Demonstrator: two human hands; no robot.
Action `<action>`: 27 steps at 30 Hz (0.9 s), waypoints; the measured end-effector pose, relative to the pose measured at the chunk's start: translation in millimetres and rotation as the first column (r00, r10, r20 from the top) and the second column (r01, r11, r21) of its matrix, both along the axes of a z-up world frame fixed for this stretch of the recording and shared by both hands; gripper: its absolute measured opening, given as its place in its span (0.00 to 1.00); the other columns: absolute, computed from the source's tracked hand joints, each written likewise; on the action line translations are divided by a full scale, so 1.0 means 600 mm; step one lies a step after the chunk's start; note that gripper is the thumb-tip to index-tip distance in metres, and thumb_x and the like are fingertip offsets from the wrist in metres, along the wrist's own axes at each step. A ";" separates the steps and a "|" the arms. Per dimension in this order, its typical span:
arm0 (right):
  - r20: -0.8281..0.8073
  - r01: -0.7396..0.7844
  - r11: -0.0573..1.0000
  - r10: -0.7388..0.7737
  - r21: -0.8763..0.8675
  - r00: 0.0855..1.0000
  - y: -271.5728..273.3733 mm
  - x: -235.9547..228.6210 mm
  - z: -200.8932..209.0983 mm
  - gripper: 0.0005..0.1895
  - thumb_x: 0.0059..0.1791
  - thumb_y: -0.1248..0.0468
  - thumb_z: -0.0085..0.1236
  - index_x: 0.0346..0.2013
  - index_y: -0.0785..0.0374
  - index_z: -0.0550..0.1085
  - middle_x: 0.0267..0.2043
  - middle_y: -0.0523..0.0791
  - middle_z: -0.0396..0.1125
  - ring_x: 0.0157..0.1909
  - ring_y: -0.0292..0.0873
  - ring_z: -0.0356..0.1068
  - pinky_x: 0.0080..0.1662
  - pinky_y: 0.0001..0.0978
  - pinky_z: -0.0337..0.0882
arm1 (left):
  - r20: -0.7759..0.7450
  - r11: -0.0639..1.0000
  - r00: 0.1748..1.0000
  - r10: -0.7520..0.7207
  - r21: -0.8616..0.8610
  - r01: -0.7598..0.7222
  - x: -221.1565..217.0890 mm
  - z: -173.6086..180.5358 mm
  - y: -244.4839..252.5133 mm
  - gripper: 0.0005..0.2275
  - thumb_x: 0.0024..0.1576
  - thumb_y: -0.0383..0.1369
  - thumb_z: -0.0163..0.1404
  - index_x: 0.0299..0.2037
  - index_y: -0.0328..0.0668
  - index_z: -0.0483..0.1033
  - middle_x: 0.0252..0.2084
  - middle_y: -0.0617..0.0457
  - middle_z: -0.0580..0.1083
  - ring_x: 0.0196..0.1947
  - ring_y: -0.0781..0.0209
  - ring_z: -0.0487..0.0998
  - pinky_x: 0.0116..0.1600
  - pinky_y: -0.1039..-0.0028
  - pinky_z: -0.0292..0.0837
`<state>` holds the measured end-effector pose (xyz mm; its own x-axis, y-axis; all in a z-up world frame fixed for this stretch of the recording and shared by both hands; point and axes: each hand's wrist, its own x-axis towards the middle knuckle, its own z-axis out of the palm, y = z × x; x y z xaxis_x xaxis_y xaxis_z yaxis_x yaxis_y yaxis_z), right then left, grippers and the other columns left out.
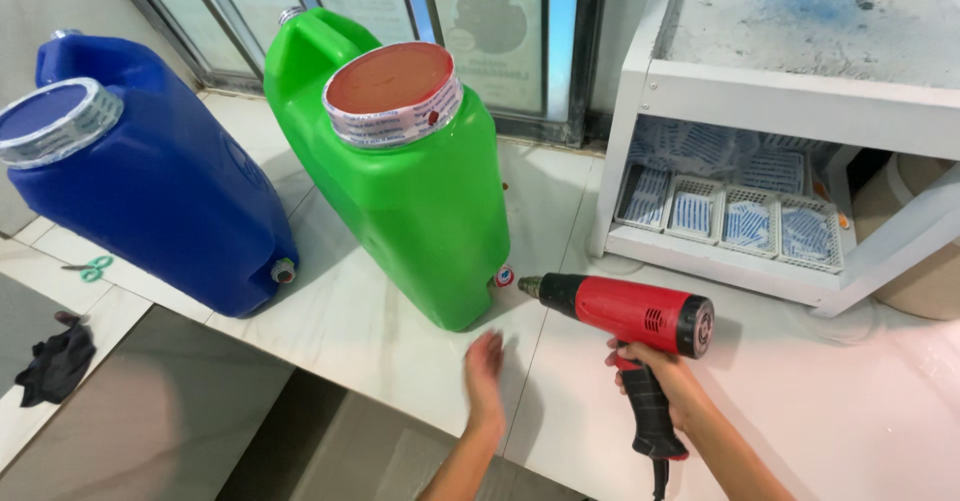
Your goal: The person fills a green plastic container with water from a tap, then places it on a counter. They wipe the counter and a blue container with a cloth, fill the blue container with water, and secure its cap. Finally, they apply shrink-wrap seals to the openings of both containers using a heat gun.
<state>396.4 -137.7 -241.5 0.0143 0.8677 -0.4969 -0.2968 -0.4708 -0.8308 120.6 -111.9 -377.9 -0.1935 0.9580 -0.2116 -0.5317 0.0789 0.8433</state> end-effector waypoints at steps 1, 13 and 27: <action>0.000 -0.010 1.000 0.010 0.006 1.000 -0.007 -0.002 -0.006 0.18 0.43 0.68 0.57 0.46 0.71 0.75 0.34 0.53 0.73 0.27 0.44 0.71 0.32 0.36 0.73 | -0.109 0.990 0.990 0.087 0.122 -0.074 -0.044 0.006 -0.037 0.24 0.65 0.45 0.34 0.63 0.35 0.68 0.62 0.44 0.70 0.65 0.52 0.69 0.68 0.63 0.61; 0.411 0.024 0.920 -0.198 0.391 0.890 0.018 0.185 0.177 0.16 0.43 0.59 0.68 0.39 0.67 0.78 0.34 0.49 0.74 0.34 0.43 0.72 0.38 0.36 0.71 | -0.374 0.835 0.807 0.458 0.493 -0.245 -0.255 0.301 -0.001 0.12 0.64 0.26 0.40 0.57 0.35 0.66 0.52 0.47 0.72 0.53 0.57 0.74 0.59 0.66 0.69; 0.784 -0.276 0.941 -0.320 0.197 -0.532 0.334 0.244 0.505 0.36 0.34 0.32 0.70 0.38 0.59 0.83 0.34 0.53 0.76 0.37 0.57 0.76 0.43 0.48 0.75 | -0.525 0.551 0.507 0.684 0.827 0.113 -0.194 0.415 0.016 0.15 0.62 0.21 0.43 0.59 0.31 0.66 0.60 0.41 0.69 0.62 0.51 0.71 0.67 0.64 0.67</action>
